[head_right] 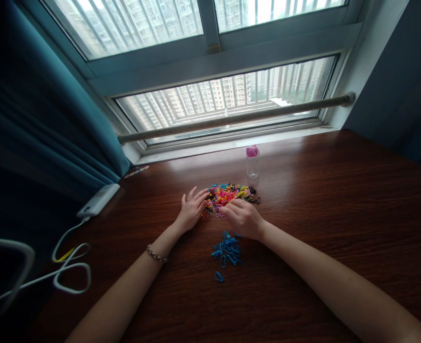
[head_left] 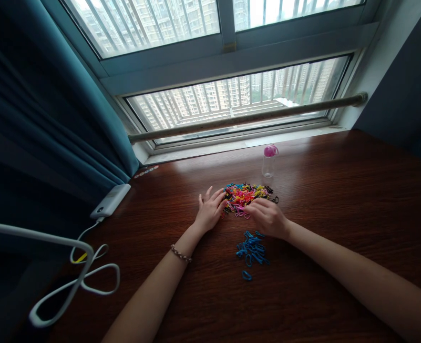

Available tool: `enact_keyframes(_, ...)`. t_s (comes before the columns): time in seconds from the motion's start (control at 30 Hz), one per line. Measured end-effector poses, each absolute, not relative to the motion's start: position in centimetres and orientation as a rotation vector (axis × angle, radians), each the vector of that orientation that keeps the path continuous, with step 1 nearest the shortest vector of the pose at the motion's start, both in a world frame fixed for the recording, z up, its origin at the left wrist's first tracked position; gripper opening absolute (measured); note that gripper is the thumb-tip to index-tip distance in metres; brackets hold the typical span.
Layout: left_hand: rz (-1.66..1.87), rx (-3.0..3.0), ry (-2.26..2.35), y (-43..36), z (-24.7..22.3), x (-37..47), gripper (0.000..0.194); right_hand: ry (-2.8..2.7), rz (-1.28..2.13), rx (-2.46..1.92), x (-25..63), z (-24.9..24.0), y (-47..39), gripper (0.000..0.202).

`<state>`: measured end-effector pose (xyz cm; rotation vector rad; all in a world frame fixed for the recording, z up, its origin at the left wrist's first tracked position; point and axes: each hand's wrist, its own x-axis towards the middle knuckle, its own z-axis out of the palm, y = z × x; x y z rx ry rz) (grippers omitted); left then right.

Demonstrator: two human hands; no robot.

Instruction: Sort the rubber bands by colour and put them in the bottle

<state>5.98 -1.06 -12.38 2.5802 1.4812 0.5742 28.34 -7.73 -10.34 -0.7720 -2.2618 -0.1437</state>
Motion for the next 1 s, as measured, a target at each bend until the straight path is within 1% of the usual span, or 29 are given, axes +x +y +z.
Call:
enact_keyframes(0.13,0.592,2.565,1.456,-1.2,-12.3,5.9,0.038,-1.964,-0.034,-1.202,30.8,-11.2,-4.9,0.03)
enact_keyframes(0.23,0.659,2.554,1.387,-1.2,-12.2,5.7,0.037,-1.936,0.047,-1.355,31.9,-12.7,-3.3,0.03)
enact_keyframes(0.3,0.786,2.539,1.315,-1.1,-12.3,5.6,0.034,-1.928,0.079,-1.43,32.2,-13.7,-2.6,0.03)
enact_keyframes(0.43,1.121,2.378,1.221,-1.0,-12.3,5.3,0.027,-1.933,0.162,-1.434,32.3,-14.4,-2.1,0.028)
enact_keyframes(0.57,1.283,2.18,1.257,-1.0,-12.4,5.1,0.018,-1.811,0.24,-1.344,32.7,-13.9,-2.0,0.029)
enact_keyframes(0.67,1.334,2.052,1.317,-0.9,-12.7,4.9,0.014,-1.666,0.288,-1.367,33.0,-13.5,-2.2,0.026)
enact_keyframes(0.83,1.361,1.917,1.376,-0.8,-13.2,4.9,0.015,-1.462,0.414,-1.499,33.2,-13.4,-2.6,0.019)
enact_keyframes(1.0,1.352,1.917,1.374,-1.0,-12.8,5.2,0.013,-1.356,0.501,-1.46,33.2,-13.6,-2.5,0.017)
